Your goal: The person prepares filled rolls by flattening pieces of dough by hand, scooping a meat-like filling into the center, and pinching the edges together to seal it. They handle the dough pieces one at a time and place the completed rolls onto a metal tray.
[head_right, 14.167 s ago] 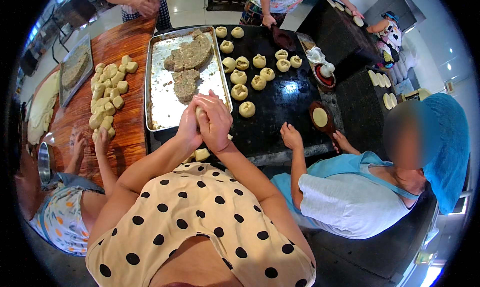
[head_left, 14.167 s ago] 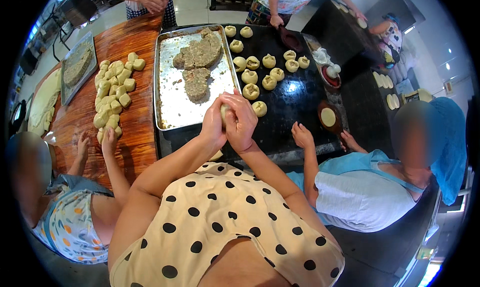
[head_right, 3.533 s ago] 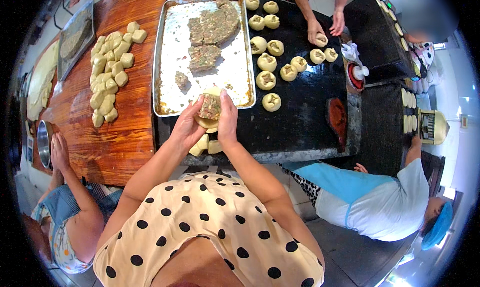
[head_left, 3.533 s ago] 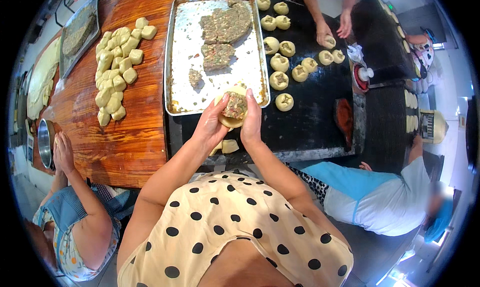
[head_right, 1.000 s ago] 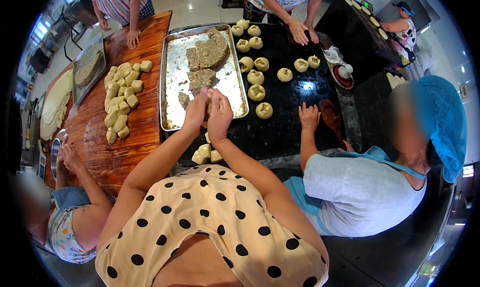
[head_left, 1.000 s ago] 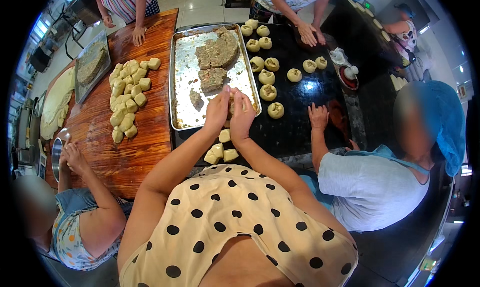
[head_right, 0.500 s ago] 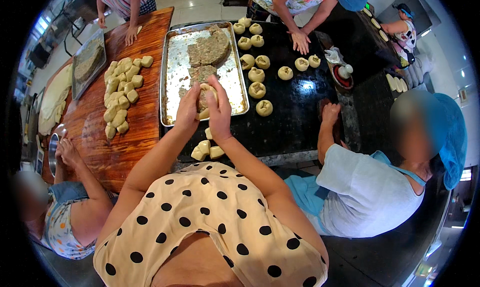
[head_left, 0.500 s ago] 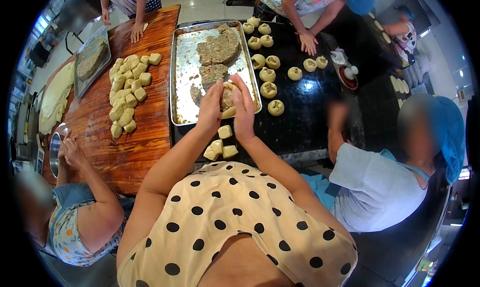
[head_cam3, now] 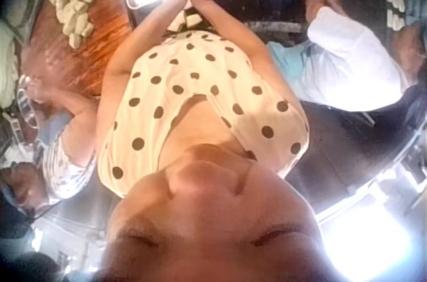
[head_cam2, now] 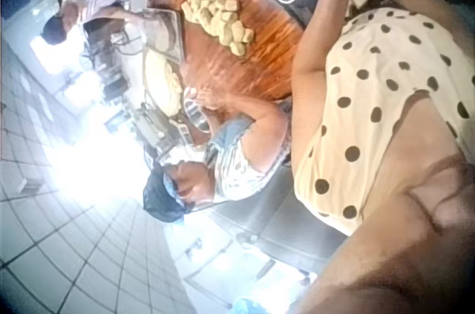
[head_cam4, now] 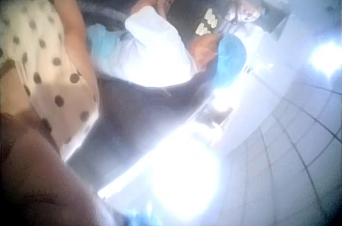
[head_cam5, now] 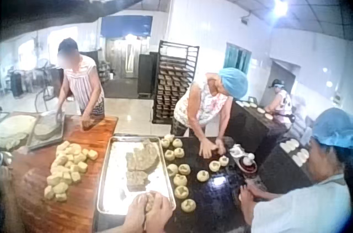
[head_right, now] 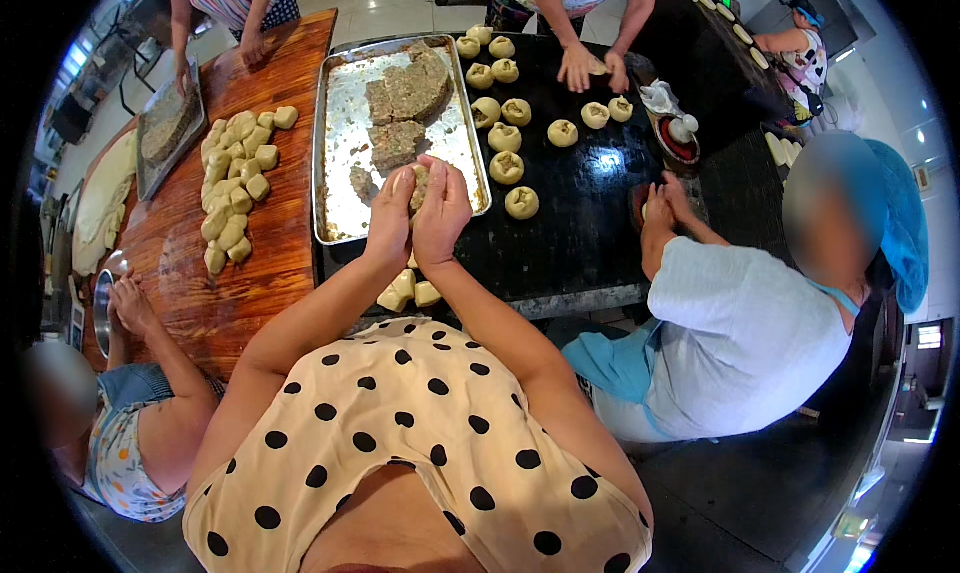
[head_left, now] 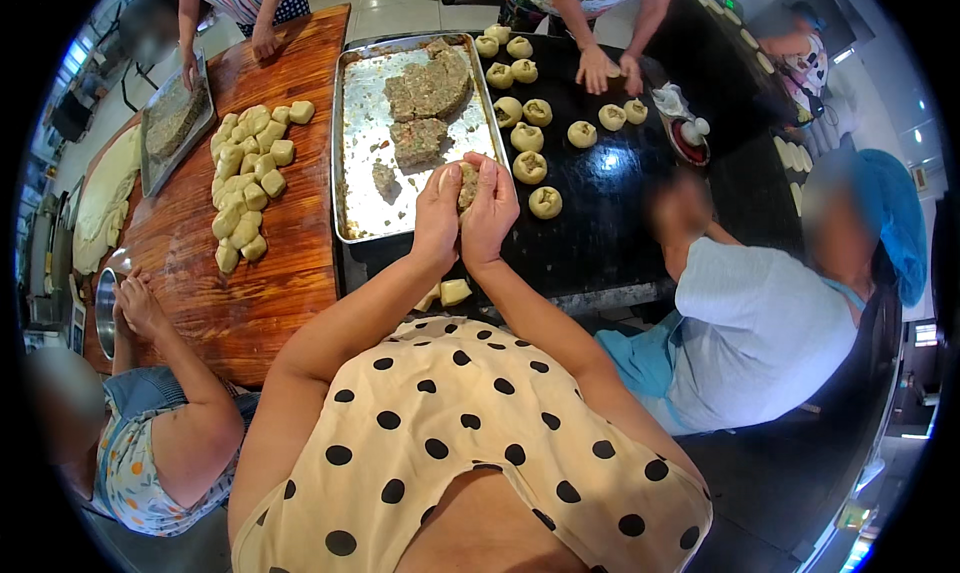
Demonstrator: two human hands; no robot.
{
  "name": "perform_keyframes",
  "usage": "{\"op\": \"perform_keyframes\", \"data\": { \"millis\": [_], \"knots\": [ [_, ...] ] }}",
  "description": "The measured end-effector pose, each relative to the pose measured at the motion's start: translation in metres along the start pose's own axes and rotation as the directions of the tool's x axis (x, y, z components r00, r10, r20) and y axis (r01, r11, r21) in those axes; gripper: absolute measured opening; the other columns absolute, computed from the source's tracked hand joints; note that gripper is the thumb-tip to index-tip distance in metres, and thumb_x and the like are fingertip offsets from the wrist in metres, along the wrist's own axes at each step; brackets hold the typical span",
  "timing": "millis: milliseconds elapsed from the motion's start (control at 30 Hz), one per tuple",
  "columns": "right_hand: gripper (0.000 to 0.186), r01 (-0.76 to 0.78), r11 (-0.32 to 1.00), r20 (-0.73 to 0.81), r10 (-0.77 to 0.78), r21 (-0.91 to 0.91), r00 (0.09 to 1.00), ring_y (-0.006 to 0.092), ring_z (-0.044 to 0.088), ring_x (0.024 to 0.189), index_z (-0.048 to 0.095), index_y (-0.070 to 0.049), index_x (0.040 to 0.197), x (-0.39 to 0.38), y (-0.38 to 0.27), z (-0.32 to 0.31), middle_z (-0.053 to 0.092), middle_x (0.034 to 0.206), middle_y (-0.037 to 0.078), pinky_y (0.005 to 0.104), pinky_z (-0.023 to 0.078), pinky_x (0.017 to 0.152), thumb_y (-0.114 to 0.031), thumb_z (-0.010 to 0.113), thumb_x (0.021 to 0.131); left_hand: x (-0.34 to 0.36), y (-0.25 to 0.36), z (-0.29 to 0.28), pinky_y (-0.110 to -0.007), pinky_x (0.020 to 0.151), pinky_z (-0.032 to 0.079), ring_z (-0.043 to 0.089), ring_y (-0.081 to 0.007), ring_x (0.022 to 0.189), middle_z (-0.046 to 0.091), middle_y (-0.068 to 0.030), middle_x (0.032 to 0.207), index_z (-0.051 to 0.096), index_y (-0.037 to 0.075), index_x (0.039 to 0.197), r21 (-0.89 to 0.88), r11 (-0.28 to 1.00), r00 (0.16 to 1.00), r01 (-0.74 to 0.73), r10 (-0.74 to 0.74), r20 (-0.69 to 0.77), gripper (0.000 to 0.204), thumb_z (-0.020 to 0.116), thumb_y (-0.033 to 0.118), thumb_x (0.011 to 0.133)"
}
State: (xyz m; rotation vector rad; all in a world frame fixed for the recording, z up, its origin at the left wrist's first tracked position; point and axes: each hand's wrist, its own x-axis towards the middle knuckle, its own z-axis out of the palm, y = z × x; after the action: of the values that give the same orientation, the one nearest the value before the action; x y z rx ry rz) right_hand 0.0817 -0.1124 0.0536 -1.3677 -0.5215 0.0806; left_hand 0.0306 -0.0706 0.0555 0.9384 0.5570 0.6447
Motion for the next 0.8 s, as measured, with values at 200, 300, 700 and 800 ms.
{"op": "perform_keyframes", "data": {
  "millis": [200,300,700,800],
  "knots": [
    [0.108,0.455,0.861,0.541,-0.276,-0.229,0.794,0.0342,0.046,0.132,0.028,-0.007,0.15,0.014,-0.039,-0.038,0.034,0.152,0.016,0.043,0.038,0.109,-0.033,0.089,0.066,0.014,0.058,-0.02,-0.029,0.084,0.054,0.064,-0.0154,0.1,0.062,-0.0079,0.108,0.052,0.005,0.125,-0.029,0.934,0.914,0.356,-0.342,0.218,0.042,0.058,0.038,0.099],
    [0.1,0.166,0.972,0.561,-0.044,-0.168,0.826,0.0366,0.047,0.131,0.032,-0.005,0.148,0.016,-0.027,-0.044,0.04,0.147,0.019,0.0427,0.04,0.108,-0.029,0.088,0.068,0.01,0.072,-0.006,-0.031,0.087,0.054,0.064,-0.016,0.103,0.061,-0.0082,0.115,0.05,0.006,0.127,0.274,0.923,0.907,0.27,-0.339,0.25,0.05,0.063,0.043,0.095],
    [0.109,0.372,0.902,0.647,-0.151,-0.22,0.748,0.0382,0.051,0.127,0.027,-0.007,0.151,0.021,-0.048,-0.068,0.055,0.133,0.016,0.0433,0.04,0.106,-0.023,0.089,0.064,-0.003,0.08,-0.007,-0.03,0.091,0.053,0.06,-0.0156,0.111,0.058,-0.007,0.124,0.042,0.007,0.14,0.282,0.887,0.722,0.365,-0.461,0.517,0.059,0.072,0.022,0.091],
    [0.104,0.547,0.772,0.461,-0.376,-0.323,0.804,0.0385,0.05,0.127,0.03,-0.008,0.15,0.006,-0.029,-0.055,0.055,0.133,0.016,0.0439,0.041,0.106,-0.016,0.086,0.063,-0.009,0.05,-0.004,-0.031,0.093,0.053,0.059,-0.0173,0.113,0.055,-0.0072,0.127,0.042,0.008,0.139,-0.052,0.923,0.82,0.381,-0.311,0.481,0.051,0.066,0.018,0.095]
  ]
}}
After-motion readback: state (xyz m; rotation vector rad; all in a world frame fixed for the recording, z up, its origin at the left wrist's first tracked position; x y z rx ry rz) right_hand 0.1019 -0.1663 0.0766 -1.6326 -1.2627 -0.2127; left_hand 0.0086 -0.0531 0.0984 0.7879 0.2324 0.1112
